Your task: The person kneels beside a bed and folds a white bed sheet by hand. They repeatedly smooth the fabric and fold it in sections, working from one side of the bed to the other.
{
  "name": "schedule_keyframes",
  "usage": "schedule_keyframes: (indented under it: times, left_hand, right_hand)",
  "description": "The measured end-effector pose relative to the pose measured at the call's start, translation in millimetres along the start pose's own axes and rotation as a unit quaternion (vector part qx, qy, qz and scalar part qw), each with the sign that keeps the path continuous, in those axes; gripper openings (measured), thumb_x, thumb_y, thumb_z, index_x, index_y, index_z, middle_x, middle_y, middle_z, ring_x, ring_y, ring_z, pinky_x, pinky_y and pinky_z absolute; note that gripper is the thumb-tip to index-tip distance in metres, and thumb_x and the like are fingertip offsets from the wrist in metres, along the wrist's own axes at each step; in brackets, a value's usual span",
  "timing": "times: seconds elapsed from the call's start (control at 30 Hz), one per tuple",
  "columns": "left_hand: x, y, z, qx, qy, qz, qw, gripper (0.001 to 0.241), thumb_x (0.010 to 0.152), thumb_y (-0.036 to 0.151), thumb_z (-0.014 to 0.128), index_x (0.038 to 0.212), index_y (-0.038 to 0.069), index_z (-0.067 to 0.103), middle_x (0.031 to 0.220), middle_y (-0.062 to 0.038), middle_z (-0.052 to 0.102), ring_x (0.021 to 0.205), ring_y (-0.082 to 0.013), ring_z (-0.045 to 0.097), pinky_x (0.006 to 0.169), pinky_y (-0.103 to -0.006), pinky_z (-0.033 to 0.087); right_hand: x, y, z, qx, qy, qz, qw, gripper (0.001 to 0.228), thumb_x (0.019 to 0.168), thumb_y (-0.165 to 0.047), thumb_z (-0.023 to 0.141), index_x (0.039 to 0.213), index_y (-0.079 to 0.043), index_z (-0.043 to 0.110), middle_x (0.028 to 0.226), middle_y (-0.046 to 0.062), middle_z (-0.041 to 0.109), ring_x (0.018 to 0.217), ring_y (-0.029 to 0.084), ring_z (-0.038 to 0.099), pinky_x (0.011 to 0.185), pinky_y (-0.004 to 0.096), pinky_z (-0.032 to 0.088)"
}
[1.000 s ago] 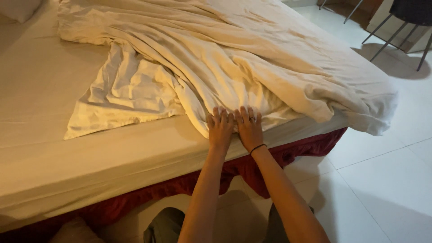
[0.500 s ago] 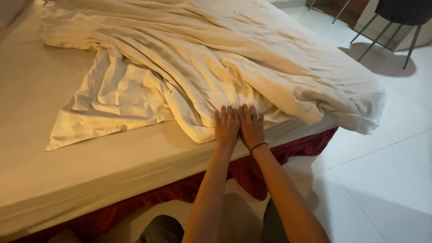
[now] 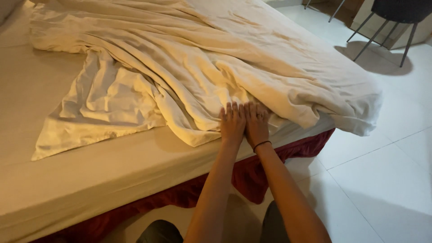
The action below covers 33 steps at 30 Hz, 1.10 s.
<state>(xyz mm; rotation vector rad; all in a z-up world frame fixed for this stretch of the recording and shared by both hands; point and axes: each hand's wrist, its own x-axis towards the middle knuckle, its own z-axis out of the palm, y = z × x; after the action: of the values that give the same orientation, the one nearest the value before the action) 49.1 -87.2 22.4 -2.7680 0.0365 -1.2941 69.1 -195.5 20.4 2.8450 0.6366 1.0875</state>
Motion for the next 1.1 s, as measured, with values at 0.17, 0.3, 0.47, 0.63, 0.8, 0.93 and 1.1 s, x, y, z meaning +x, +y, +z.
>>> schedule_keyframes:
  times: [0.17,0.3,0.47,0.63,0.8,0.93,1.1]
  left_hand:
    - [4.7,-2.3,8.2,0.002,-0.016,-0.013,1.000,0.043,0.099,0.020,0.053,0.139,0.006,0.058,0.147,-0.018,0.057,0.140,-0.0368,0.050,0.117,-0.0555,0.035]
    - [9.6,-2.8,17.6,0.008,-0.019,-0.012,1.000,0.044,0.097,0.020,0.052,0.138,0.007,0.058,0.148,-0.016,0.057,0.140,-0.0365,0.049,0.116,-0.0559,0.034]
    - [12.4,-4.8,48.4,0.002,0.009,-0.014,1.000,0.043,0.101,0.020,0.051,0.140,0.006,0.058,0.151,-0.015,0.055,0.143,-0.0356,0.047,0.120,-0.0555,0.033]
    - [20.1,-8.8,42.5,0.024,0.014,0.000,1.000,0.045,0.099,0.021,0.051,0.141,0.006,0.058,0.151,-0.014,0.056,0.144,-0.0355,0.046,0.120,-0.0539,0.033]
    - [14.1,-9.9,67.5,0.012,-0.020,0.004,1.000,0.041,0.100,0.021,0.052,0.136,0.004,0.060,0.144,-0.015,0.060,0.138,-0.0341,0.051,0.117,-0.0551,0.037]
    - [13.3,-9.0,58.4,0.002,-0.028,-0.009,1.000,0.042,0.096,0.020,0.052,0.135,0.005,0.061,0.143,-0.014,0.060,0.135,-0.0341,0.054,0.113,-0.0536,0.039]
    - [13.3,-8.1,60.4,0.006,-0.024,-0.015,1.000,0.041,0.098,0.020,0.052,0.135,0.005,0.060,0.144,-0.015,0.060,0.136,-0.0339,0.054,0.114,-0.0528,0.040]
  right_hand:
    - [4.6,1.8,13.7,0.008,0.023,-0.014,1.000,0.062,0.098,-0.023,0.052,0.157,-0.009,0.040,0.161,0.014,0.041,0.148,0.037,0.037,0.118,0.054,0.032]
    - [7.9,3.4,22.5,0.008,0.027,-0.017,0.999,0.063,0.098,-0.024,0.053,0.158,-0.010,0.038,0.163,0.012,0.038,0.150,0.037,0.036,0.122,0.054,0.030]
    - [16.3,2.8,25.9,0.046,0.014,-0.006,0.999,0.067,0.096,-0.027,0.055,0.159,-0.011,0.037,0.165,0.015,0.034,0.150,0.039,0.031,0.120,0.056,0.028]
    - [23.6,1.9,29.9,0.032,0.033,-0.003,0.999,0.069,0.095,-0.024,0.053,0.160,-0.007,0.037,0.167,0.020,0.030,0.153,0.039,0.029,0.122,0.055,0.027]
    - [22.5,1.6,47.9,0.043,0.014,0.019,0.999,0.055,0.099,-0.020,0.048,0.154,-0.013,0.042,0.166,0.014,0.031,0.152,0.038,0.028,0.120,0.057,0.027]
    - [19.6,0.3,51.6,0.056,0.005,0.030,0.998,0.056,0.101,-0.018,0.048,0.157,-0.012,0.043,0.165,0.012,0.032,0.153,0.037,0.030,0.120,0.056,0.028]
    - [19.6,-4.0,39.7,0.099,-0.004,0.039,0.994,0.055,0.099,-0.021,0.052,0.153,-0.012,0.043,0.165,0.012,0.033,0.154,0.036,0.027,0.119,0.055,0.030]
